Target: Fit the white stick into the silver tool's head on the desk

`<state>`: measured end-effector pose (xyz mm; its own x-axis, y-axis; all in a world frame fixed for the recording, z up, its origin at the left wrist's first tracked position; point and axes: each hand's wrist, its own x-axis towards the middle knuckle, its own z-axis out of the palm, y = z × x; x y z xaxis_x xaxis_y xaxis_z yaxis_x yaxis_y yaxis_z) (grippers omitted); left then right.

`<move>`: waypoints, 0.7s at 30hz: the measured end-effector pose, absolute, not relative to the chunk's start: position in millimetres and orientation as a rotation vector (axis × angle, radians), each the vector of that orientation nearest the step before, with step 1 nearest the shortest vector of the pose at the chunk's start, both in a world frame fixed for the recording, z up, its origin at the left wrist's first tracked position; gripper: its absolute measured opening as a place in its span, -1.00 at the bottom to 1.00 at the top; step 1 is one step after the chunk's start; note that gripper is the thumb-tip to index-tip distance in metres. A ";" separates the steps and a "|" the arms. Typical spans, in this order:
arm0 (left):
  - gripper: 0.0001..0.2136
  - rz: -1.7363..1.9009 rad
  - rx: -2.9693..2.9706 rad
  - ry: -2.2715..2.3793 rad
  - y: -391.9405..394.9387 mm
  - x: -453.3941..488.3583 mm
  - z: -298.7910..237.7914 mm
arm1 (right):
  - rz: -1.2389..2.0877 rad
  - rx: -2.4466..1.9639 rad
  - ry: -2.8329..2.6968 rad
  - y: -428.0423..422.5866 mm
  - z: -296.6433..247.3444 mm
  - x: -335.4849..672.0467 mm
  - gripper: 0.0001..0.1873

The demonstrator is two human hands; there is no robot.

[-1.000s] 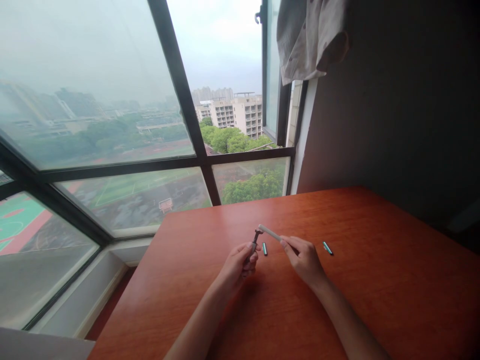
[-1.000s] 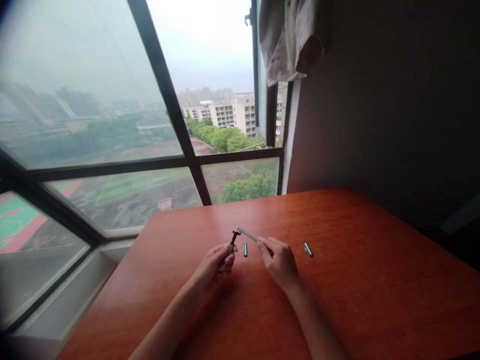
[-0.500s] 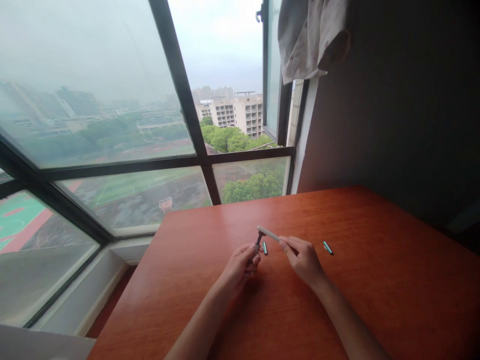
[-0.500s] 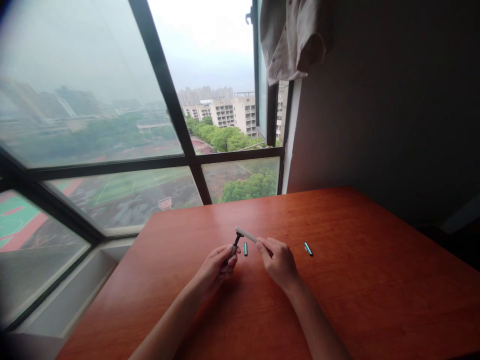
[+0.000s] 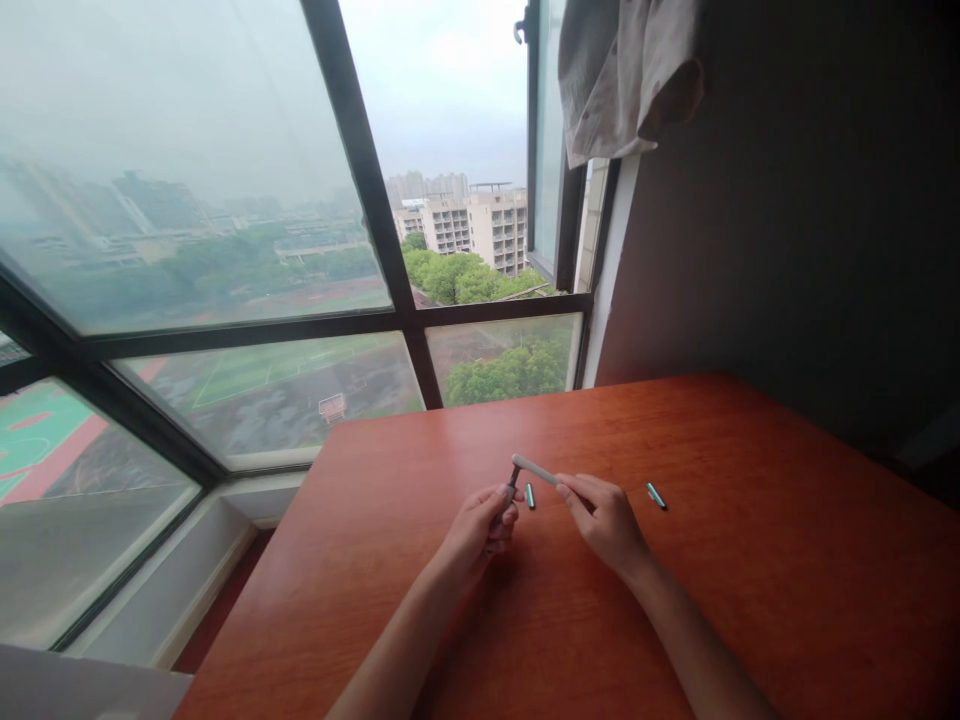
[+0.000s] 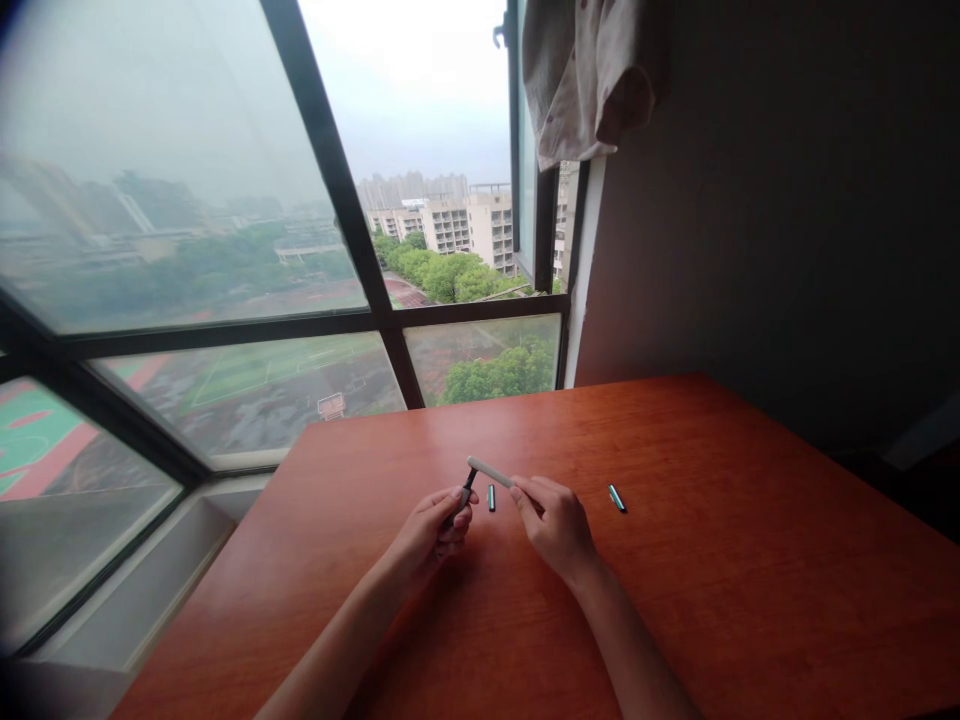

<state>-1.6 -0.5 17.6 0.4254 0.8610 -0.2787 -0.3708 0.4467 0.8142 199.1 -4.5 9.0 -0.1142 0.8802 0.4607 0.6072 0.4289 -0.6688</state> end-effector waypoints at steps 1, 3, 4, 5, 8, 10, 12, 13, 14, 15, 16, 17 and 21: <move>-0.70 0.864 0.742 0.776 -0.6 -1.6 17.7 | 0.401 -1.275 -1.830 -4.6 9.0 199.1 -0.65; -0.70 0.863 0.746 0.775 -0.7 -1.3 17.4 | 0.385 -1.291 -1.832 -4.7 8.8 198.9 -0.65; -0.70 0.863 0.745 0.776 -0.6 -1.2 17.1 | 0.371 -1.304 -1.829 -4.6 8.5 198.9 -0.65; -0.70 0.865 0.742 0.778 -0.4 -1.1 16.9 | 0.355 -1.318 -1.827 -4.4 8.1 198.9 -0.66; -0.69 0.867 0.730 0.790 0.5 -1.6 16.9 | 0.307 -1.346 -1.816 -3.5 6.5 199.8 -0.67; -0.69 0.867 0.728 0.795 1.2 -2.6 17.7 | 0.286 -1.338 -1.797 -3.0 5.7 200.6 -0.67; -0.69 0.874 0.728 0.799 1.5 -3.7 18.5 | 0.287 -1.311 -1.792 -3.0 5.6 201.0 -0.67; -0.69 0.876 0.729 0.800 1.4 -4.0 18.8 | 0.294 -1.299 -1.803 -3.2 5.8 200.8 -0.67; -0.69 0.876 0.731 0.798 1.3 -4.2 18.9 | 0.302 -1.292 -1.818 -3.4 6.1 200.4 -0.68; -0.69 0.872 0.735 0.794 1.0 -4.2 18.8 | 0.307 -1.292 -1.832 -3.7 6.4 199.8 -0.68; -0.70 0.867 0.739 0.789 0.7 -4.1 18.6 | 0.306 -1.298 -1.844 -4.0 6.7 199.2 -0.69; -0.70 0.861 0.743 0.785 0.5 -3.9 18.3 | 0.301 -1.308 -1.848 -4.1 6.8 198.5 -0.69; -0.69 0.858 0.736 0.795 0.3 -3.1 17.4 | 0.260 -1.343 -1.839 -3.8 6.1 197.7 -0.69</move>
<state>-3.1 0.3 17.4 0.4183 0.8587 -0.2962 -0.3607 0.4563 0.8134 197.7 -3.8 6.1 -0.0901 0.8659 0.4920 0.6955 0.4083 -0.5912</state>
